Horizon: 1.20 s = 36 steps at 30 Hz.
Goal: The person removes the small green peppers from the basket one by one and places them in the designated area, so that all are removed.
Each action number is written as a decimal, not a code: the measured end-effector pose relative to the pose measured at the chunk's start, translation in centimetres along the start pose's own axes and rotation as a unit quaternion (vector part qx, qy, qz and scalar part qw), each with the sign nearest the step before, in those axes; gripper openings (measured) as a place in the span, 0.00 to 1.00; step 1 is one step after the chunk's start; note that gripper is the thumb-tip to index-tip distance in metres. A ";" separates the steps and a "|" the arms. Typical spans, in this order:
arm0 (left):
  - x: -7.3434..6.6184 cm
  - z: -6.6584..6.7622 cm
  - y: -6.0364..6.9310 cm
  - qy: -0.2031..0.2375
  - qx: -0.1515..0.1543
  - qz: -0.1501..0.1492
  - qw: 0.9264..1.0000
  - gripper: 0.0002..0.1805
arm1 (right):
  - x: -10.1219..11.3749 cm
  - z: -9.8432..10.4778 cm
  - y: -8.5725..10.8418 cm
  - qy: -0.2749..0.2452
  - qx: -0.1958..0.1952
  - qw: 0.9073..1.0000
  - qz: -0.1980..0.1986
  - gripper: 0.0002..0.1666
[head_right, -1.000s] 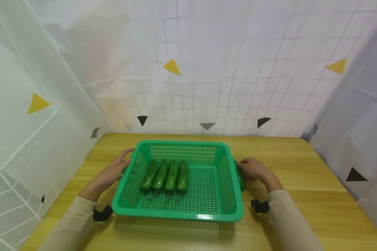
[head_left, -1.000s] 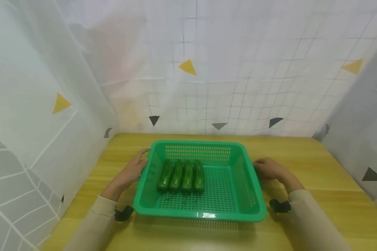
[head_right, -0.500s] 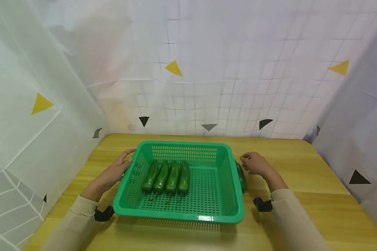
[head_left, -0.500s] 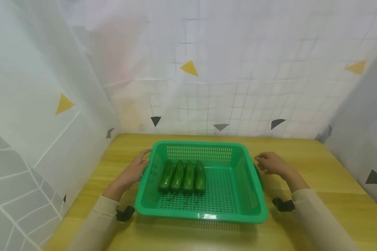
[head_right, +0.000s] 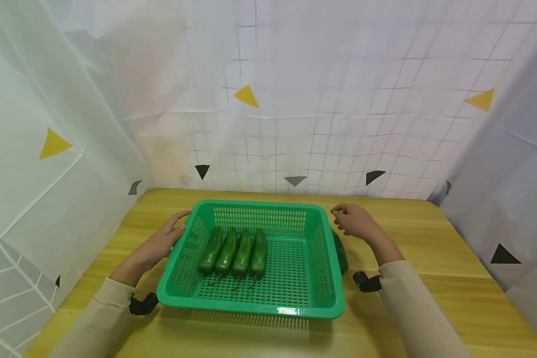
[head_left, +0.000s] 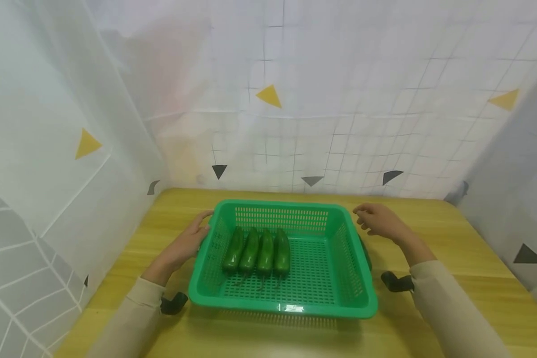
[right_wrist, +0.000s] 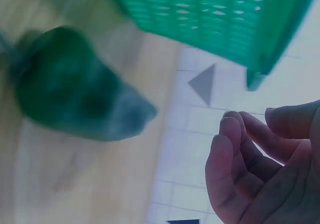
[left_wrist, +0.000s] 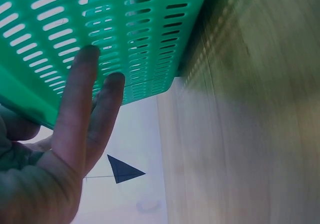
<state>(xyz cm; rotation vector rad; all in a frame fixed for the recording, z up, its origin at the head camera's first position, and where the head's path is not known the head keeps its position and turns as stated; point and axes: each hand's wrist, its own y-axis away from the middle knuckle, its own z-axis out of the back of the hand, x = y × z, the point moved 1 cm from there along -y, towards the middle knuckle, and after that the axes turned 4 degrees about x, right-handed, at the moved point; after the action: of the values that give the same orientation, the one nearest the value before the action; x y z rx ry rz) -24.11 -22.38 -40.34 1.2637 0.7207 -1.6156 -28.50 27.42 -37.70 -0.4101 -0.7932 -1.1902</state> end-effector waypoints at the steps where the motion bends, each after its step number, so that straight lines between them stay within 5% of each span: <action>1: 0.0 0.0 0.0 0.001 -0.001 0.000 1.000 0.25 | 0.4 0.2 -0.1 -0.001 -0.002 1.000 0.003 0.26; 12: 0.0 0.0 0.0 0.009 0.002 0.002 1.000 0.25 | 4.6 1.7 0.2 0.002 -0.018 0.999 0.043 0.25; 23: -0.1 0.2 0.3 0.022 -0.001 0.006 1.000 0.25 | 8.5 1.2 -0.5 -0.015 0.003 0.999 0.049 0.25; 36: -0.5 -0.1 -0.5 0.028 0.019 -0.012 0.999 0.26 | 9.1 -0.1 -1.7 -0.019 0.023 0.999 0.040 0.24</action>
<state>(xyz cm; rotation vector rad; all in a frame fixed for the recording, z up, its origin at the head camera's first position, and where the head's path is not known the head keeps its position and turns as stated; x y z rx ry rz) -24.52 -21.95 -39.91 1.3356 0.7458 -1.6263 -28.68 20.77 -31.33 -0.4237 -0.8278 -1.0901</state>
